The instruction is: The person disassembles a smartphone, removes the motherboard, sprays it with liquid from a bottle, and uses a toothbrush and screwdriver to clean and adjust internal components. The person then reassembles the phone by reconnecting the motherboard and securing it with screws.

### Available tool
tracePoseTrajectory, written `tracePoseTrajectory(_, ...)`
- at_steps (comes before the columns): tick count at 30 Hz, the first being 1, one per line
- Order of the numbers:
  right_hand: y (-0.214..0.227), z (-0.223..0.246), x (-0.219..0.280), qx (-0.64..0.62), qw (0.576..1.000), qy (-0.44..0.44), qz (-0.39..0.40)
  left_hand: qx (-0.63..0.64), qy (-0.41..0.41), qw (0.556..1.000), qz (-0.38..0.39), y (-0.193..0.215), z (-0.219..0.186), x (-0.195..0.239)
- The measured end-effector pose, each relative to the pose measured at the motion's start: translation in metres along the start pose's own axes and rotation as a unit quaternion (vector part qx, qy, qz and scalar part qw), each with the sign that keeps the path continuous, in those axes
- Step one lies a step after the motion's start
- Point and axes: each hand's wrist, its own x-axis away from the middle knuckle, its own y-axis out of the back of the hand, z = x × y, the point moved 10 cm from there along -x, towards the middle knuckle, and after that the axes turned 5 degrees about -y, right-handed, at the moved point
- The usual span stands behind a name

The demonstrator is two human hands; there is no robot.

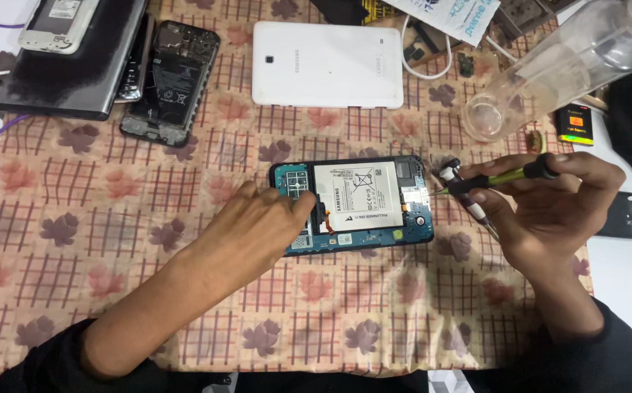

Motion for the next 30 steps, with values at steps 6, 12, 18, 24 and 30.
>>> tracePoseTrajectory(6,-0.005,0.005,-0.004,0.021,1.0,0.003,-0.001,-0.074,0.004,0.997,0.031,-0.003,-0.009,0.002)
tracePoseTrajectory(12,-0.017,0.001,0.001,0.007,0.999,-0.012,0.037,-0.241,0.006,0.97,0.028,0.004,-0.026,0.008)
tracePoseTrajectory(18,-0.022,-0.006,0.009,-0.017,0.999,-0.021,0.017,-0.289,0.001,0.956,0.056,-0.001,-0.032,0.008)
tracePoseTrajectory(24,-0.04,-0.01,0.016,-0.044,0.997,-0.014,0.056,-0.222,0.101,0.97,0.001,0.001,-0.022,0.008)
tracePoseTrajectory(30,-0.053,-0.01,0.014,-0.056,0.994,0.024,0.088,-0.141,0.138,0.978,-0.071,0.01,-0.006,0.014)
